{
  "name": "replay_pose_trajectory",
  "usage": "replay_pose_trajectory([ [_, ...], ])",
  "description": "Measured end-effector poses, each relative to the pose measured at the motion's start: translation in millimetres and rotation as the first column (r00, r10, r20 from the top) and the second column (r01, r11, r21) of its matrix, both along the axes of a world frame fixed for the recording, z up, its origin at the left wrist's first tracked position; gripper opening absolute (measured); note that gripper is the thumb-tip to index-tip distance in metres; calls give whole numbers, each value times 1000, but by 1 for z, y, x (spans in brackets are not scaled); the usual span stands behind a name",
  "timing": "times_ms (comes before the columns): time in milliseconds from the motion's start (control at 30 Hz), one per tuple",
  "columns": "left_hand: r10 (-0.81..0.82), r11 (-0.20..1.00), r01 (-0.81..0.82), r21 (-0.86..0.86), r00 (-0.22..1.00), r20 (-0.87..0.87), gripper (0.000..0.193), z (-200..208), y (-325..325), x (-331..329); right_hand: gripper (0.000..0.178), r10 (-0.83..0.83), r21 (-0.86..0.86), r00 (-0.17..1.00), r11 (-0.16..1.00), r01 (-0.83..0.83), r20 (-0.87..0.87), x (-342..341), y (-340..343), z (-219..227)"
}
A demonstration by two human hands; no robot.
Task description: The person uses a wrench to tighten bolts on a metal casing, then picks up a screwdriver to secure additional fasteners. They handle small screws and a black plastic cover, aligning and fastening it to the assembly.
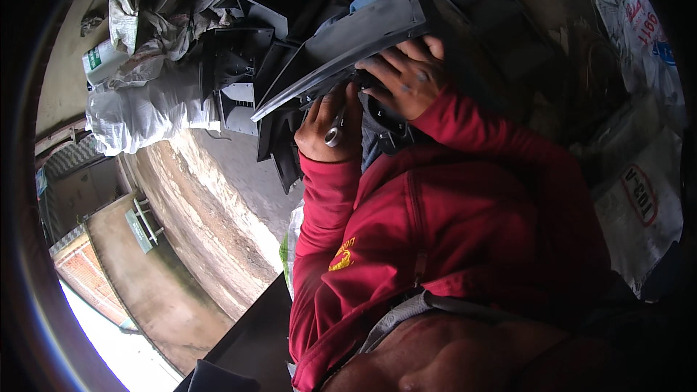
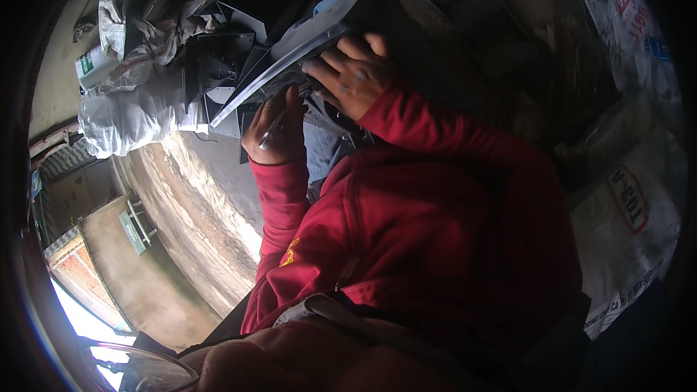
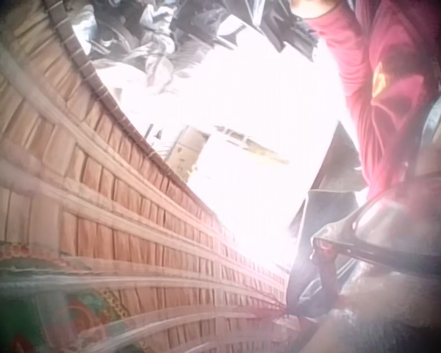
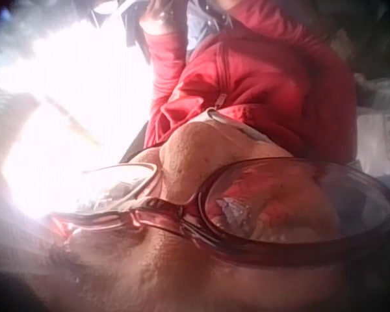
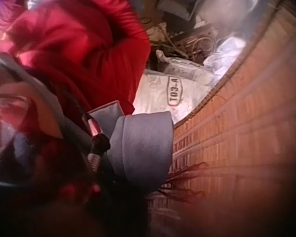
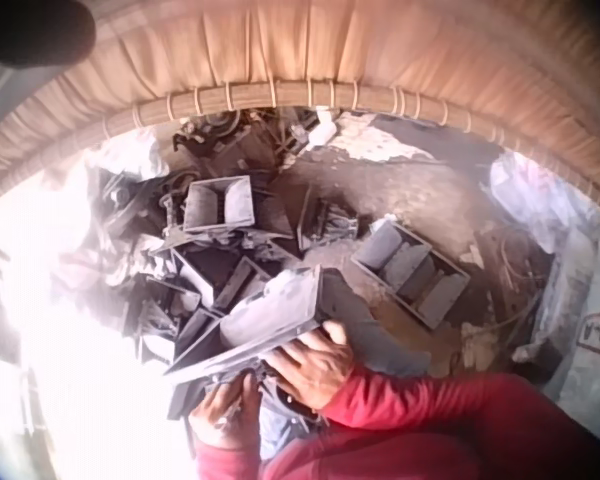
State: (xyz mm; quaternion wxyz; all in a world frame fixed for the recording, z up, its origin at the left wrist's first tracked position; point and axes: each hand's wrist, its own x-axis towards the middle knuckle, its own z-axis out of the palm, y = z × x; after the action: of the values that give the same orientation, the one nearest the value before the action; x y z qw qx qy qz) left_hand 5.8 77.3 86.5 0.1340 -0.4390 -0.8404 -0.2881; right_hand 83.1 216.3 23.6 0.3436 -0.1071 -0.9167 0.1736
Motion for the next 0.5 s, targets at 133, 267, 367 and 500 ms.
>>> replay_pose_trajectory([
  [133,-28,999,28,46,999,-19,14,-4,2,-2,46,16,11,1000,1000,-16,16,1,1,-1],
  [267,-126,976,103,-195,986,-109,20,2,8,2,47,14,7,1000,1000,-14,1,-1,1,-5],
  [367,-107,969,89,-229,992,-67,21,4,9,-6,47,2,-5,1000,1000,-2,-29,-2,0,-5],
  [500,-109,983,30,179,885,453,26,-22,-11,-22,49,-10,15,997,1000,11,-72,-4,0,-9],
])
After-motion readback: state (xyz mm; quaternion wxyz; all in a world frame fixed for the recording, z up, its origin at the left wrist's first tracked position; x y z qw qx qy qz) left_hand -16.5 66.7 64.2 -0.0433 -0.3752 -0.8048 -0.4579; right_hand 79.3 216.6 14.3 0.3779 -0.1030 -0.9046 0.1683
